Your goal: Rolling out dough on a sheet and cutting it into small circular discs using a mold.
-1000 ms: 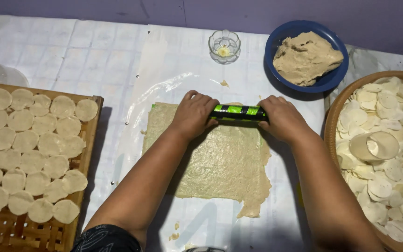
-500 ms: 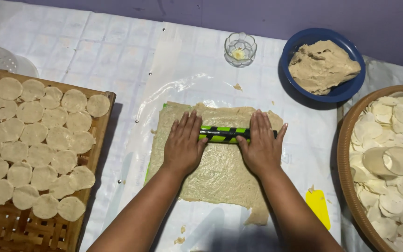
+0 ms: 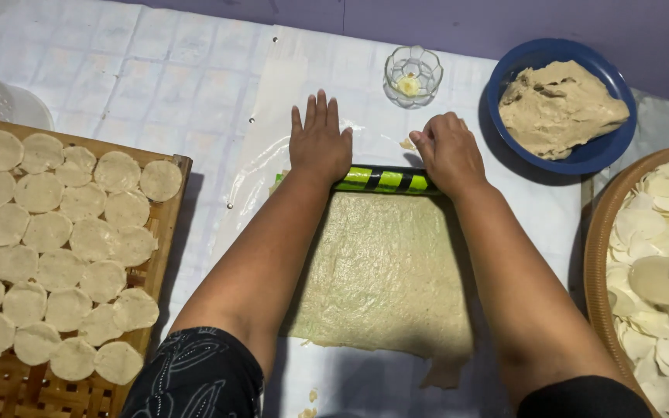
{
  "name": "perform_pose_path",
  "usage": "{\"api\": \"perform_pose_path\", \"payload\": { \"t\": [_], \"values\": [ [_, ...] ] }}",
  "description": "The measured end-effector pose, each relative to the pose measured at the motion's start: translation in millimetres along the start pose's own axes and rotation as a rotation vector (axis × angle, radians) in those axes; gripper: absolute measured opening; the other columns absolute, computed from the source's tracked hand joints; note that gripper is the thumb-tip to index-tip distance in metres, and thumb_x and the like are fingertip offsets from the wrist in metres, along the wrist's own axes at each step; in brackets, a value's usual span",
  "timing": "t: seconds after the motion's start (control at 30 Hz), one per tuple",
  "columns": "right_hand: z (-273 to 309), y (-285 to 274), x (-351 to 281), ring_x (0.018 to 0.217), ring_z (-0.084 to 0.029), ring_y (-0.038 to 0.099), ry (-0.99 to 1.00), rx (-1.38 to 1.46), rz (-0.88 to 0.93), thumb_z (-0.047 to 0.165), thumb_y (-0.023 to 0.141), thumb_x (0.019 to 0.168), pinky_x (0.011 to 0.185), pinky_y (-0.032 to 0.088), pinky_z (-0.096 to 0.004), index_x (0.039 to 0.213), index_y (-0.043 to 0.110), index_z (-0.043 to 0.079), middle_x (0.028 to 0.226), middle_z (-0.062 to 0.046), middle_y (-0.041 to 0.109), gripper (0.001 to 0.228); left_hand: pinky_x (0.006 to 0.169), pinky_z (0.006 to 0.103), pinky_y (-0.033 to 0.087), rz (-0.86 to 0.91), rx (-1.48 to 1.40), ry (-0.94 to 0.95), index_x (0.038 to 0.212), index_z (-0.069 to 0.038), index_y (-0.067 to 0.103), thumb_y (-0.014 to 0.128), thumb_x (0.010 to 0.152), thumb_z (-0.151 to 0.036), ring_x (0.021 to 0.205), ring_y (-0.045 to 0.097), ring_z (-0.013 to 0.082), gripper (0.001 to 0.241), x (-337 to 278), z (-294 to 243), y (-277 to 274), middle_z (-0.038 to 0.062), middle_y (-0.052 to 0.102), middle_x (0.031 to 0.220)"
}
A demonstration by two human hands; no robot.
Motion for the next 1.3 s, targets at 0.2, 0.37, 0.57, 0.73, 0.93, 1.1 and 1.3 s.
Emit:
{"api": "perform_pose_path", "payload": {
  "t": [0.2,0.37,0.57,0.73,0.93,1.1,1.3],
  "values": [
    [64,-21,-27,0.120,-0.025,0.056,0.040,-0.077,0.588,0.022,0.080,0.082,0.107,0.046,-0.045,0.129,0.063,0.022,0.126,-0.002,0.060,0.050,0.128,0.0504,0.004,-0.500,-0.578,0.156,0.156,-0.012,0.032,0.027,0.109,-0.033,0.156,0.008,0.0286,0.051,-1,22,-46,0.007,0.019,0.168],
    [71,-47,-32,0.114,-0.025,0.059,0.052,-0.036,0.492,0.022,0.080,0.080,0.102,0.048,-0.044,0.125,0.065,0.015,0.121,-0.007,0.065,0.048,0.128,0.0542,0.011,-0.621,-0.647,0.183,0.157,-0.011,0.031,0.026,0.111,-0.034,0.156,0.004,0.0325,0.051,-68,75,-88,0.009,0.018,0.169],
    [109,17,-87,0.115,-0.032,0.057,-0.273,-0.058,0.313,0.049,0.072,0.082,0.098,0.047,-0.050,0.129,0.058,0.017,0.117,-0.007,0.058,0.058,0.127,0.0506,0.009,-0.614,-0.393,0.081,0.155,-0.006,0.040,0.026,0.112,-0.027,0.156,0.012,0.0347,0.049,-188,99,-77,0.019,0.026,0.167],
    [179,38,-129,0.113,-0.032,0.060,-0.418,-0.148,0.035,0.035,0.064,0.090,0.112,0.024,-0.069,0.137,0.056,0.012,0.120,-0.013,0.060,0.054,0.127,0.0487,0.006,-0.362,-0.172,0.065,0.157,-0.007,0.034,0.021,0.110,-0.033,0.156,0.017,0.0319,0.055,-194,103,-5,0.018,0.027,0.166],
    [176,52,-107,0.156,-0.032,0.019,0.036,-0.196,0.287,0.062,0.018,0.107,0.113,-0.014,-0.077,0.160,0.025,0.003,0.165,-0.022,0.029,0.079,0.125,0.0547,0.008,-0.320,-0.044,0.158,0.160,-0.006,0.029,0.030,0.109,-0.037,0.156,0.018,0.0351,0.060,-150,100,4,0.019,0.024,0.168],
    [150,50,-35,0.159,-0.029,0.018,0.122,-0.216,0.211,0.058,0.015,0.111,0.114,-0.018,-0.072,0.159,0.037,0.013,0.167,-0.018,0.031,0.070,0.127,0.0524,0.001,-0.203,-0.022,0.087,0.160,-0.011,0.033,0.022,0.109,-0.044,0.158,0.015,0.0312,0.062,-74,100,-10,0.013,0.025,0.169],
    [111,61,34,0.132,-0.029,0.048,0.015,0.030,0.181,0.059,0.039,0.108,0.110,0.034,-0.053,0.135,0.052,0.018,0.136,-0.006,0.044,0.051,0.126,0.0534,-0.009,-0.006,-0.058,-0.043,0.164,-0.013,0.018,0.017,0.108,-0.047,0.159,0.005,0.0264,0.065,9,110,-3,0.011,0.009,0.172]
  ]
}}
Point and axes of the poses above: each hand's wrist, its own x-axis towards the middle knuckle, its own y-axis out of the palm, z = x × y, the point moved 9 cm from there along x, towards the middle knuckle
